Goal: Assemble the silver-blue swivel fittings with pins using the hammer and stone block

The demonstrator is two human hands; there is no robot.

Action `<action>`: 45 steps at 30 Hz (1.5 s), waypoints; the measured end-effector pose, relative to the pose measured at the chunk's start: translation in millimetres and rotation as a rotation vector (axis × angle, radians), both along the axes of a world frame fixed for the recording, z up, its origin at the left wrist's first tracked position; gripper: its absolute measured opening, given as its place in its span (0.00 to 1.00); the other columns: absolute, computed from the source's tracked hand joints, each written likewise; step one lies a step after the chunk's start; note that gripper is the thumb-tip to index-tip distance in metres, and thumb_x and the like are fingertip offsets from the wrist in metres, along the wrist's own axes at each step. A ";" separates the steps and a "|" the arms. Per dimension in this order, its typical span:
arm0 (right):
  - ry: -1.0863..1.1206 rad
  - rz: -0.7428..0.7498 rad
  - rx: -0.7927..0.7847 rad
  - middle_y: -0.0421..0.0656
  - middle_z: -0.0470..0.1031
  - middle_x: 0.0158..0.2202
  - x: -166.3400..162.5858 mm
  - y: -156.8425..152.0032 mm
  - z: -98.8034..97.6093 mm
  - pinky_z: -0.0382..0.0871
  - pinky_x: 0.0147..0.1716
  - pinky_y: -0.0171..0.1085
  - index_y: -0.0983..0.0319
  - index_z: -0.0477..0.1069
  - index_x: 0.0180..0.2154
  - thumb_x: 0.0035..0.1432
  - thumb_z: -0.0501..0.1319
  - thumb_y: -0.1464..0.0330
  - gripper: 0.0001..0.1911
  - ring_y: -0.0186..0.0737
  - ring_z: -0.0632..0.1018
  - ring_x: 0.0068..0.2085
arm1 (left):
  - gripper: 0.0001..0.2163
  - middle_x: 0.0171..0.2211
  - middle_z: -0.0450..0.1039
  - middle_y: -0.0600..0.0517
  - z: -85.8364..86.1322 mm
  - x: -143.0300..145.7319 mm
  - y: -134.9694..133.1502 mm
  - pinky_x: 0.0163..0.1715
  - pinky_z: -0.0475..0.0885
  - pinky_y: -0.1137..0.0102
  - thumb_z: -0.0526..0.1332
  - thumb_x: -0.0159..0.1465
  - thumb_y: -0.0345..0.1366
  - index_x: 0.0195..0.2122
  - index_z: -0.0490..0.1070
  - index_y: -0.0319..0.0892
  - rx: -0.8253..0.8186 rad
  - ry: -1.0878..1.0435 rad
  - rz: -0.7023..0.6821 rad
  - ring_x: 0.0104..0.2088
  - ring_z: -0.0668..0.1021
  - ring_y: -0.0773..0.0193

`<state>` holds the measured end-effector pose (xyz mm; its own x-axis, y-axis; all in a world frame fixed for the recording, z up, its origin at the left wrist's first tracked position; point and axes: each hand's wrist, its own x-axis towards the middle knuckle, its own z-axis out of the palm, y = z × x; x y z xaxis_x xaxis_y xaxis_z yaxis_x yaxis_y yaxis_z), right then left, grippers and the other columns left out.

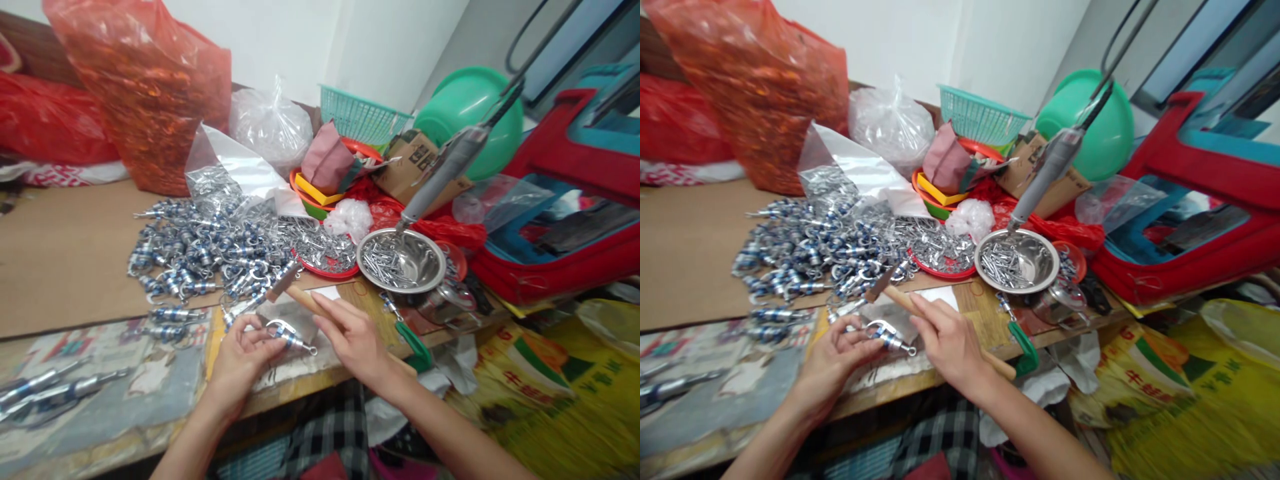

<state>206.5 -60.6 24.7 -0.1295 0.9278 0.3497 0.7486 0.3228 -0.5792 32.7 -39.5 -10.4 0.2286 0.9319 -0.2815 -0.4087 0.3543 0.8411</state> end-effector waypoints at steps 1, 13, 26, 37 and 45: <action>-0.070 0.007 0.020 0.44 0.73 0.41 6.5 -7.6 2.1 0.67 0.39 0.36 0.57 0.62 0.52 0.58 0.53 0.70 0.19 0.38 0.73 0.40 | 0.19 0.23 0.76 0.57 -0.6 0.0 0.1 0.31 0.74 0.68 0.68 0.44 0.26 0.30 0.57 0.44 -0.001 -0.001 -0.001 0.26 0.79 0.64; -0.425 0.002 0.139 0.43 0.72 0.31 21.1 -39.0 4.9 0.66 0.27 0.31 0.56 0.62 0.52 0.57 0.49 0.76 0.22 0.35 0.73 0.30 | 0.19 0.22 0.77 0.55 2.7 1.0 -0.7 0.27 0.74 0.72 0.68 0.42 0.27 0.28 0.57 0.43 0.003 0.054 0.024 0.24 0.79 0.64; -0.022 -0.140 -0.332 0.45 0.73 0.44 66.8 6.8 -32.8 0.66 0.43 0.39 0.59 0.68 0.48 0.54 0.56 0.66 0.18 0.42 0.73 0.44 | 0.12 0.29 0.78 0.49 0.5 -4.7 0.2 0.38 0.72 0.65 0.66 0.45 0.38 0.31 0.74 0.40 0.134 0.432 -0.041 0.31 0.78 0.58; -0.392 -0.242 -0.162 0.49 0.72 0.37 31.1 145.1 -19.3 0.63 0.39 0.37 0.63 0.72 0.38 0.54 0.55 0.72 0.10 0.43 0.72 0.42 | 0.04 0.34 0.71 0.49 2.8 -9.9 2.8 0.36 0.69 0.68 0.63 0.49 0.38 0.25 0.76 0.46 0.606 0.757 0.008 0.36 0.74 0.58; -0.286 -0.258 -0.149 0.48 0.73 0.36 46.0 153.6 -27.9 0.62 0.42 0.36 0.65 0.74 0.35 0.51 0.55 0.76 0.11 0.41 0.72 0.41 | 0.03 0.31 0.74 0.50 3.4 -9.6 3.2 0.36 0.70 0.71 0.63 0.49 0.37 0.24 0.76 0.46 0.515 0.676 0.014 0.35 0.75 0.60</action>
